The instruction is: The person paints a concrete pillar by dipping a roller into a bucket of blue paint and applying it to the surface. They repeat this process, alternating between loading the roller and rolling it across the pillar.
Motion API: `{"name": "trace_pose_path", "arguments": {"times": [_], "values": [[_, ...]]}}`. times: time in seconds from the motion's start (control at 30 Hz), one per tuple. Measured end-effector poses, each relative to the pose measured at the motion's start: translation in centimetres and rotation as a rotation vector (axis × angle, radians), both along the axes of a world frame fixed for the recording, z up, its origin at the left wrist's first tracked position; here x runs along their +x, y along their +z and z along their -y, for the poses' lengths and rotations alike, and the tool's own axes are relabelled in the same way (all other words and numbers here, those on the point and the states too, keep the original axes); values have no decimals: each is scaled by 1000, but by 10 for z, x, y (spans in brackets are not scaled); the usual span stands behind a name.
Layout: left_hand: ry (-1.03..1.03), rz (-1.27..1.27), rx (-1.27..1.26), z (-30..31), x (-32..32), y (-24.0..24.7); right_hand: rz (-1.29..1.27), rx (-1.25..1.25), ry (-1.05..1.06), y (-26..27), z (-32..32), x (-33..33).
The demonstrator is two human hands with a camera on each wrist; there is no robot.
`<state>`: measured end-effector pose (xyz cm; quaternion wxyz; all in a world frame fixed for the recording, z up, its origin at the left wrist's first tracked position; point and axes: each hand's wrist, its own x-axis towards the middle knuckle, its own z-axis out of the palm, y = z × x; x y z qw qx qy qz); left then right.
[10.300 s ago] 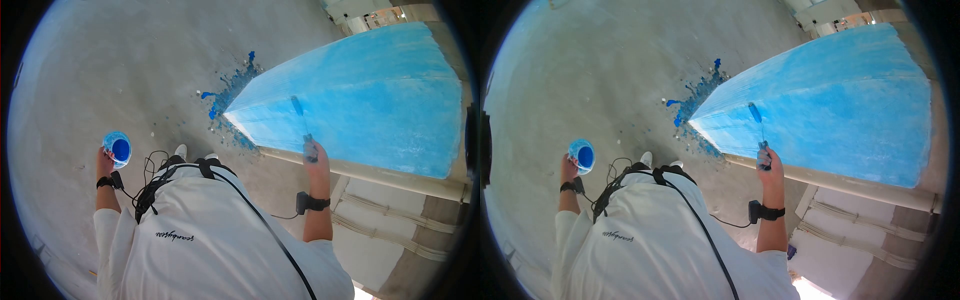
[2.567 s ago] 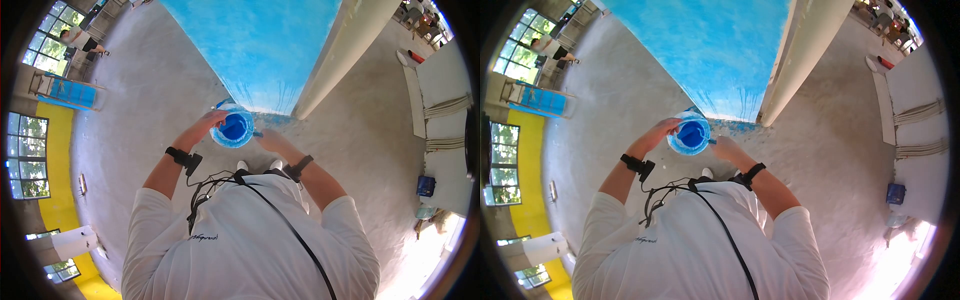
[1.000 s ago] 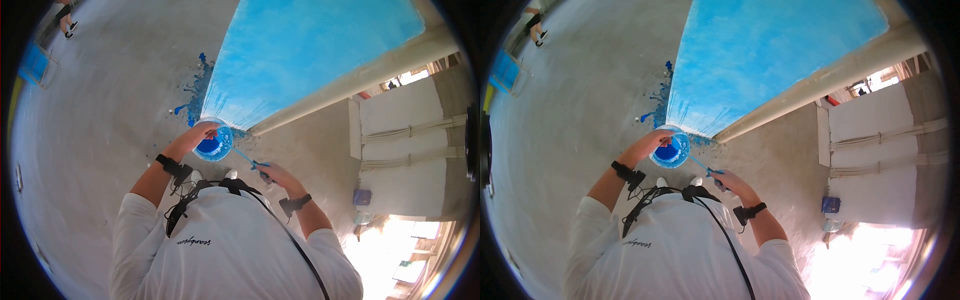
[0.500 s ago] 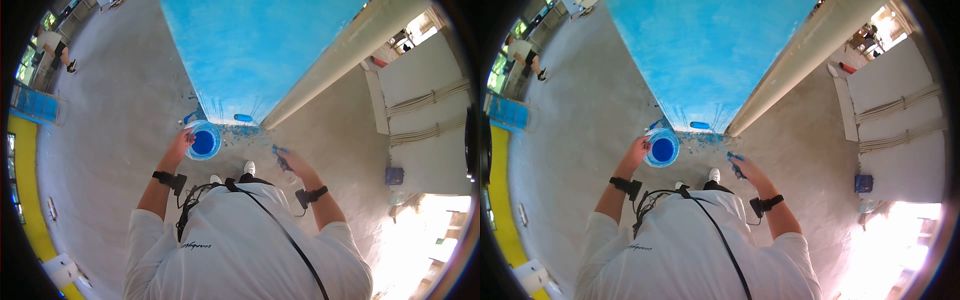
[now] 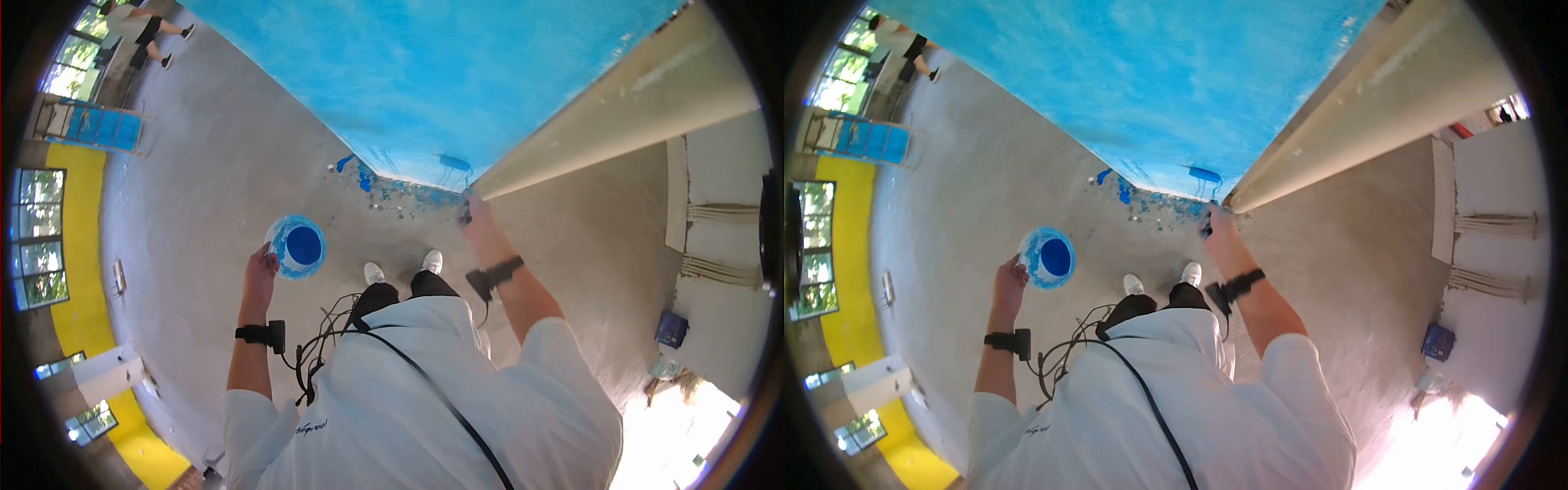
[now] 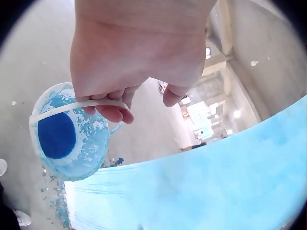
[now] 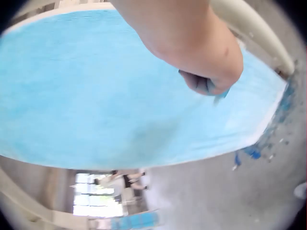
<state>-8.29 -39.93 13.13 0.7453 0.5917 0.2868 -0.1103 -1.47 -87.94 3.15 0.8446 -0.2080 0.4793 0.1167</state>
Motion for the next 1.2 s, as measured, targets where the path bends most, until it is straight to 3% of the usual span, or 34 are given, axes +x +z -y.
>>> {"name": "trace_pose_path", "arguments": {"times": [0.07, 0.17, 0.27, 0.33, 0.4, 0.5, 0.63, 0.73, 0.77, 0.87, 0.93, 1.03, 1.07, 1.1, 1.2], "values": [[117, -51, 10, -5, -17, 6, -37, 33, 19, -53, 10, 23], [256, -120, 17, -19, -38, 8, -121, 87, -1, -72, 12, 43], [277, -152, 31, -31, -56, 9, -26, 112, 67, -50, 30, 21], [261, -155, 34, -34, -60, 5, 37, 99, 70, -10, 58, -7], [277, -202, 33, -34, -66, 3, 94, 253, 58, 31, 90, -35], [285, -206, 17, -26, -69, 4, 125, 175, 49, 92, 97, -58], [350, -204, -2, -5, -65, 17, 87, 35, 98, 45, 78, -42], [293, -154, -23, 1, -61, 21, -15, -64, 85, -40, 62, -8], [266, -145, -31, 6, -57, 25, -16, -64, 80, -40, 59, 0], [205, -126, -42, 19, -47, 24, -48, -80, 36, -22, 55, 5], [174, -119, -52, 23, -43, 24, 157, 72, -38, 15, 76, -17], [81, -52, -138, 31, -35, 16, 205, 104, 30, 75, 110, -55], [-63, 10, -60, 33, -35, 13, 176, 141, 19, 90, 114, -63], [-210, 73, 23, 36, -32, 12, 149, 183, 4, 96, 116, -66], [-199, 42, -104, 49, -20, 18, 176, 263, -15, 57, 113, -53]]}}
